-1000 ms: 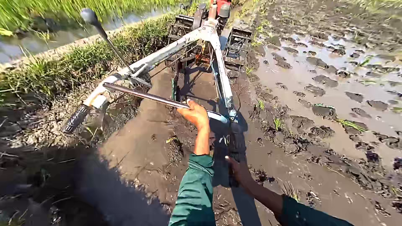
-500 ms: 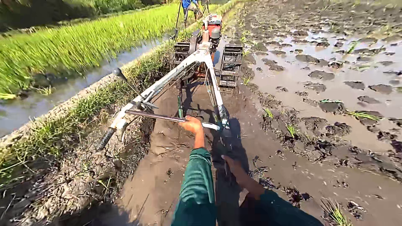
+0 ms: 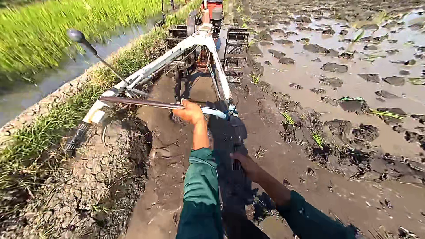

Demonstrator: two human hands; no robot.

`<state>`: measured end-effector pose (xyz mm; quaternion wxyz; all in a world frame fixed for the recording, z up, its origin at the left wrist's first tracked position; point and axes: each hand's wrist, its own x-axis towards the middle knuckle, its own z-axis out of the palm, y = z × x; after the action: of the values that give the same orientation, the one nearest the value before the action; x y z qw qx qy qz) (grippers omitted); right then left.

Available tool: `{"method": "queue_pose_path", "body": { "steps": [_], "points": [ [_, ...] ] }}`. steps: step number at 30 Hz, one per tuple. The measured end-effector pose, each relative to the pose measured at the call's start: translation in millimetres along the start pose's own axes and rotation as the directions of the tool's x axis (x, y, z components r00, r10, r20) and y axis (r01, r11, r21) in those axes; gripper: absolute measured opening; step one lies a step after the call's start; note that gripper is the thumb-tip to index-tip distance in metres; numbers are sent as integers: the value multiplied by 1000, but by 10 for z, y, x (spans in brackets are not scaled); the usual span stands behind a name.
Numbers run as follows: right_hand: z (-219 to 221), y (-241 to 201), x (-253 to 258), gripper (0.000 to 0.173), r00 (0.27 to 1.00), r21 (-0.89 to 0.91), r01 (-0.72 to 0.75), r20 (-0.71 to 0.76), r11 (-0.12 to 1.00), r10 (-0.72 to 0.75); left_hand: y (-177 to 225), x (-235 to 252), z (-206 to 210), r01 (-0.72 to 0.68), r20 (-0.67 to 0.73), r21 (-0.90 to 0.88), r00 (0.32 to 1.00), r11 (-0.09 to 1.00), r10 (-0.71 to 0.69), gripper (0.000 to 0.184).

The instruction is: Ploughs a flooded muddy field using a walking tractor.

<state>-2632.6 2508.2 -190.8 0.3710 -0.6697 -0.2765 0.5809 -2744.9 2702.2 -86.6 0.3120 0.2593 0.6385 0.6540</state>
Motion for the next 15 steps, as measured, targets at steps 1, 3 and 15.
{"method": "queue_pose_path", "body": {
  "steps": [1, 3, 15],
  "points": [
    [175, -77, 88, 42, 1000, 38, -5, -27, 999, 6, -88, 215, 44, -22, -5, -35, 1000, 999, 22, 43],
    [252, -100, 387, 36, 992, 98, 5, -125, 995, 7, -279, 408, 162, -23, 92, -157, 995, 987, 38, 39],
    [-683, -1116, 2150, 42, 946, -14, -57, -319, 998, 49, -539, 2855, 22, -467, 349, 639, 884, 611, 311, 79]
  ]
}}
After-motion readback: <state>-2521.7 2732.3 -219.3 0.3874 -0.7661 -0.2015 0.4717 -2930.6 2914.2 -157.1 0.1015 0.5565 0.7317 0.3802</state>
